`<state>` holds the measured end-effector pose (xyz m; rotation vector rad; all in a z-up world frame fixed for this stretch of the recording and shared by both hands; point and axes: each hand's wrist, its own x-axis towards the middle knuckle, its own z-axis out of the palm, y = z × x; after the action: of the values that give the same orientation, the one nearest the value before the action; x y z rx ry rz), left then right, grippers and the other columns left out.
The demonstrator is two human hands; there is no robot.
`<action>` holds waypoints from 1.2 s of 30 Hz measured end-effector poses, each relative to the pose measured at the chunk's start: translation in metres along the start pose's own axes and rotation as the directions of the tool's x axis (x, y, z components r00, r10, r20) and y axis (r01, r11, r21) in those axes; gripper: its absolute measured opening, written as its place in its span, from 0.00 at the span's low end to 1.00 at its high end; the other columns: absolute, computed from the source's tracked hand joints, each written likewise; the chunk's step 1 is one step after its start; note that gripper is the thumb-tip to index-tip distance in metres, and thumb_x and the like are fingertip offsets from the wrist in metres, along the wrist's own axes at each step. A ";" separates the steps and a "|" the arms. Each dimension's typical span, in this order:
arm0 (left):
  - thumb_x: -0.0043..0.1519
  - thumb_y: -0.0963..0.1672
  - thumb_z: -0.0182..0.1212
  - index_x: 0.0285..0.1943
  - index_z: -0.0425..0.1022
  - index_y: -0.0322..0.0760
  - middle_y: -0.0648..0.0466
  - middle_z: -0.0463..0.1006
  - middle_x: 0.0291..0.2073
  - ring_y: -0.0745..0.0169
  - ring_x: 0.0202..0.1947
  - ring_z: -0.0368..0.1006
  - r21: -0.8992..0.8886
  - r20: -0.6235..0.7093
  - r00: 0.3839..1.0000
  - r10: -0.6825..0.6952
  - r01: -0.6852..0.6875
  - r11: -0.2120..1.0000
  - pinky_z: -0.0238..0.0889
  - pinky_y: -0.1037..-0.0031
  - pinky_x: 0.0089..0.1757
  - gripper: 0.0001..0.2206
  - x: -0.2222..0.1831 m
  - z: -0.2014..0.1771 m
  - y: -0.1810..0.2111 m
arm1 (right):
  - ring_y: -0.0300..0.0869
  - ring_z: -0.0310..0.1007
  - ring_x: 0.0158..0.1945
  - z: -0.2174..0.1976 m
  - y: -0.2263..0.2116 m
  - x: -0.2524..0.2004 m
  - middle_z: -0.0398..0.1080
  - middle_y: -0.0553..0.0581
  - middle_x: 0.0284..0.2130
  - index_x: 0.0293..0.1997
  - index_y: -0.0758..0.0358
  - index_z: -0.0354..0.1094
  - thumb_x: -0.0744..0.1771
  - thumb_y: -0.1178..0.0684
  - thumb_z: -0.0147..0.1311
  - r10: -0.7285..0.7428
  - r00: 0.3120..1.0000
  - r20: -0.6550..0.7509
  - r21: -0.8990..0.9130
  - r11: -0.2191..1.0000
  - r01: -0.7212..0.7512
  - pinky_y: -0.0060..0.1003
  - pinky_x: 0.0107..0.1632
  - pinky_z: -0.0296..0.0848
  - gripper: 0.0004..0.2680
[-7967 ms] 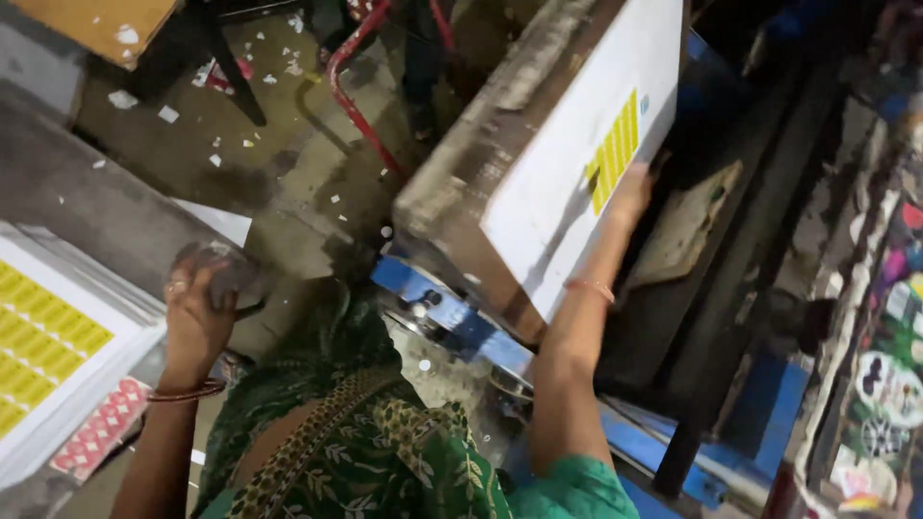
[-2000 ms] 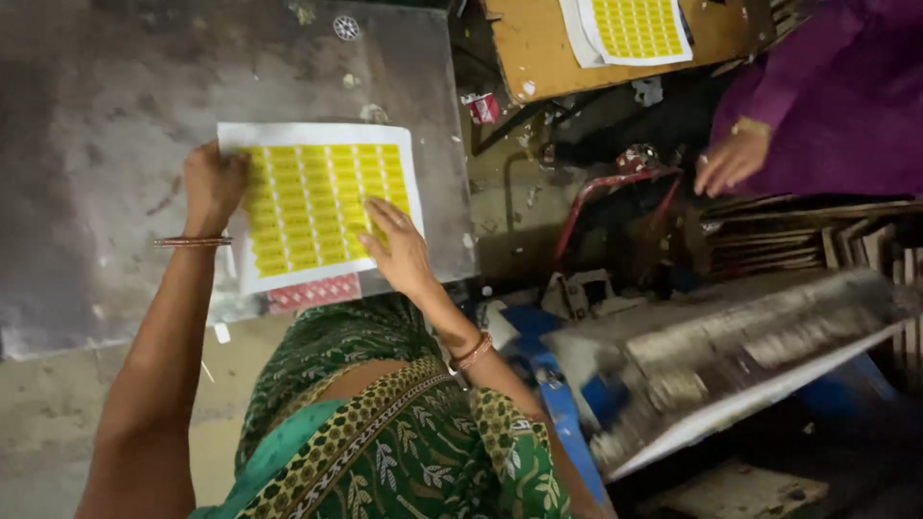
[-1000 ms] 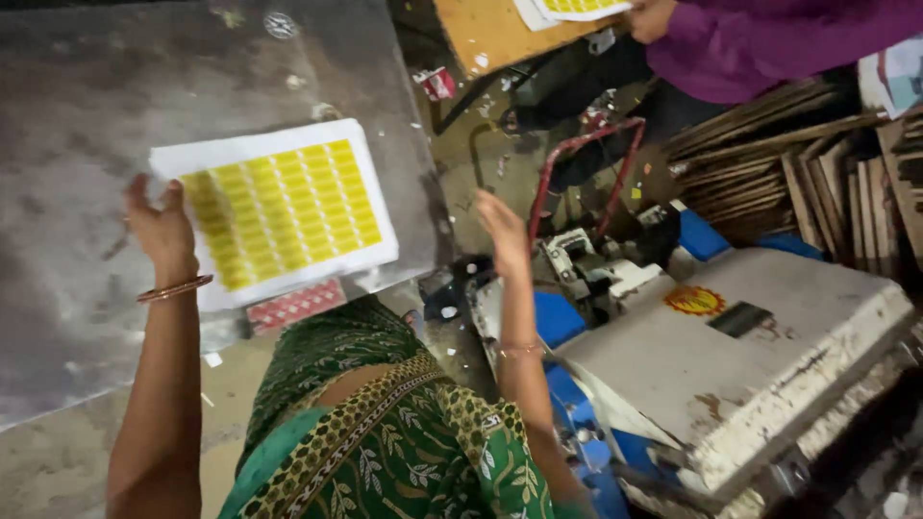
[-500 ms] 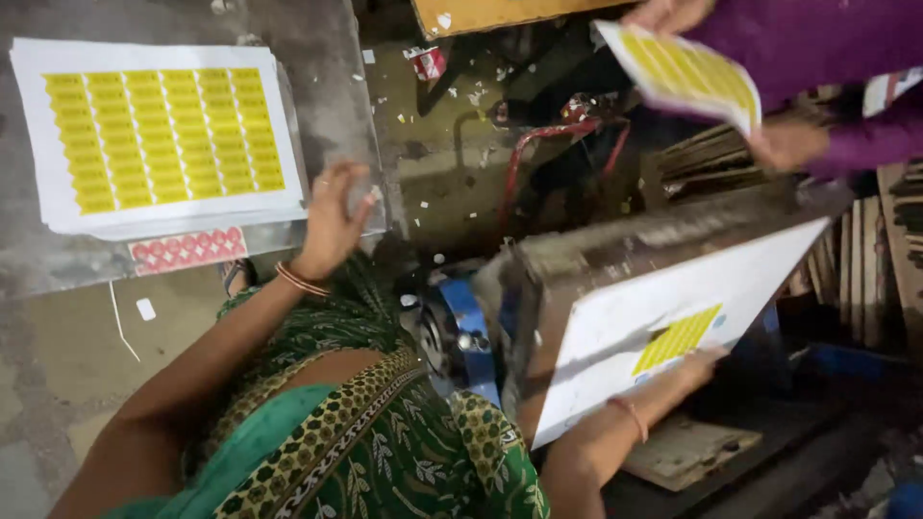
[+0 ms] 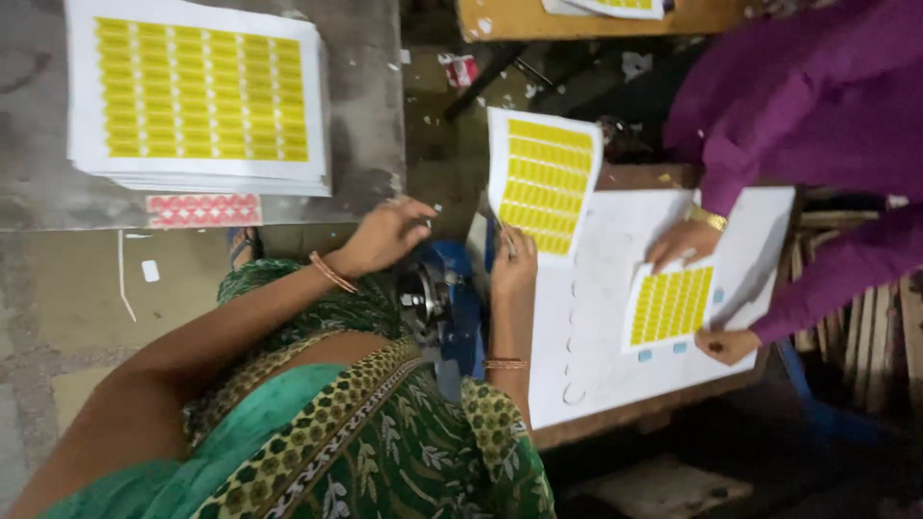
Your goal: The person is operating a manual screen printing or sticker cutting machine by feeding yellow sticker sheets and operating the lever.
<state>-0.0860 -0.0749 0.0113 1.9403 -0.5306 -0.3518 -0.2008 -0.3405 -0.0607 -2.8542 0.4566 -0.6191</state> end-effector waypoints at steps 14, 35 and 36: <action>0.67 0.43 0.61 0.35 0.75 0.29 0.41 0.75 0.23 0.44 0.24 0.71 0.004 -0.555 0.820 -0.141 0.173 0.985 0.63 0.57 0.31 0.11 0.057 -0.306 -0.227 | 0.55 0.62 0.72 0.022 -0.331 0.070 0.65 0.60 0.69 0.66 0.56 0.69 0.68 0.53 0.61 -0.312 0.894 0.322 0.671 0.741 0.017 0.46 0.71 0.63 0.17; 0.71 0.46 0.54 0.42 0.80 0.34 0.37 0.80 0.37 0.36 0.42 0.76 0.620 -0.142 0.981 0.132 -0.016 0.784 0.67 0.49 0.45 0.12 0.158 -0.353 -0.407 | 0.60 0.78 0.42 0.078 -0.337 0.059 0.77 0.67 0.41 0.62 0.53 0.69 0.56 0.43 0.72 0.249 0.858 0.449 0.056 0.951 -0.305 0.51 0.42 0.75 0.28; 0.71 0.46 0.54 0.42 0.80 0.34 0.37 0.80 0.37 0.36 0.42 0.76 0.620 -0.136 0.981 0.135 -0.022 0.784 0.67 0.49 0.45 0.12 0.156 -0.353 -0.388 | 0.60 0.78 0.42 0.076 -0.328 0.054 0.77 0.67 0.41 0.62 0.53 0.69 0.56 0.43 0.72 0.255 0.858 0.447 0.054 0.949 -0.311 0.51 0.42 0.75 0.28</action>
<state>0.2936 0.2596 -0.1987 2.5435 -0.6654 0.0708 -0.0368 -0.0428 -0.0291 -2.6161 0.7099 0.0490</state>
